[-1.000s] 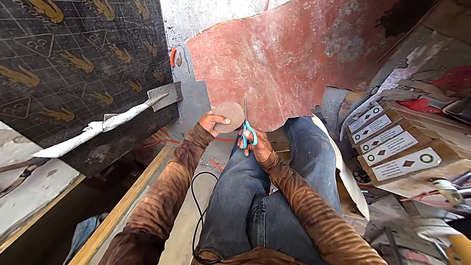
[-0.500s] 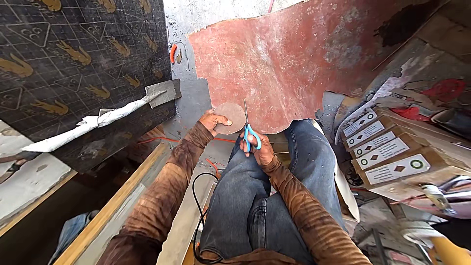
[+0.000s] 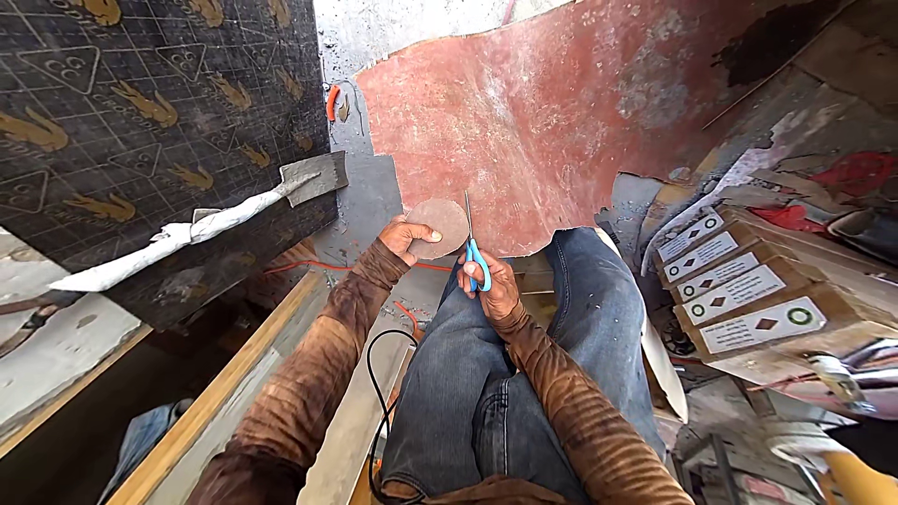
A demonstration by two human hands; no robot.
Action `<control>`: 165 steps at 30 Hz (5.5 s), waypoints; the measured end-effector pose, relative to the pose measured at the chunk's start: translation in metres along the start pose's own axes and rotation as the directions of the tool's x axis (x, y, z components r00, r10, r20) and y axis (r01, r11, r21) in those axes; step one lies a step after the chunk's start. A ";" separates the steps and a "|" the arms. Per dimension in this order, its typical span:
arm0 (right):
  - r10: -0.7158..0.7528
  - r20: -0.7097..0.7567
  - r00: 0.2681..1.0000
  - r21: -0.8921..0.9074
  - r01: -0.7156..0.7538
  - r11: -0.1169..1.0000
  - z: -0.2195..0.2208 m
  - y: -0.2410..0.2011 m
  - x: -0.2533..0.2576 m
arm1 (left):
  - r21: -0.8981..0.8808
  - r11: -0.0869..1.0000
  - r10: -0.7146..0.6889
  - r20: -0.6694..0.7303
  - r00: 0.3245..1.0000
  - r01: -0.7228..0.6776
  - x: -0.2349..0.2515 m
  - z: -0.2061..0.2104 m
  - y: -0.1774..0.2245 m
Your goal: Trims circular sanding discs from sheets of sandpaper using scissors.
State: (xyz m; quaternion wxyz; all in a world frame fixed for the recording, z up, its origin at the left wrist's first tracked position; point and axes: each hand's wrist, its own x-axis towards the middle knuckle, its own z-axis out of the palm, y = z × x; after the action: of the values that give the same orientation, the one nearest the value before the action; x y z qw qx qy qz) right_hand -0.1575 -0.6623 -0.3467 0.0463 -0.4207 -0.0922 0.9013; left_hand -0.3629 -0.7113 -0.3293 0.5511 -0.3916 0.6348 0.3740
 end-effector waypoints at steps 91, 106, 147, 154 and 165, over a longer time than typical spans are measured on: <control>-0.258 0.559 0.788 0.034 0.289 0.957 0.087 -0.110 -0.031 | 0.268 0.909 0.266 0.221 0.938 -0.321 -0.213 0.041 0.115; -0.482 0.704 0.521 0.328 0.364 0.872 0.158 -0.152 -0.069 | 0.428 0.673 0.362 0.520 0.774 -0.603 -0.336 0.078 0.156; -0.812 0.447 0.375 0.263 0.813 0.520 0.105 -0.193 -0.291 | 0.591 -0.100 -0.207 0.775 0.598 -0.801 -0.494 0.277 0.063; -0.732 0.341 0.590 -0.051 0.789 0.612 0.057 -0.261 -0.230 | 0.673 -0.022 0.014 0.739 0.673 -0.739 -0.421 0.319 0.104; -0.394 0.337 0.855 -0.207 0.475 0.855 0.003 -0.245 -0.089 | 0.779 0.128 0.025 0.616 0.787 -0.614 -0.225 0.299 0.165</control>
State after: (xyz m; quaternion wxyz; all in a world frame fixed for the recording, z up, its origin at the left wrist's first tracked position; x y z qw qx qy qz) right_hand -0.1012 -0.4374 -0.2276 0.1764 -0.2576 -0.3188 0.8949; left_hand -0.3723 -0.3530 -0.1325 0.7028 0.2940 0.6417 0.0886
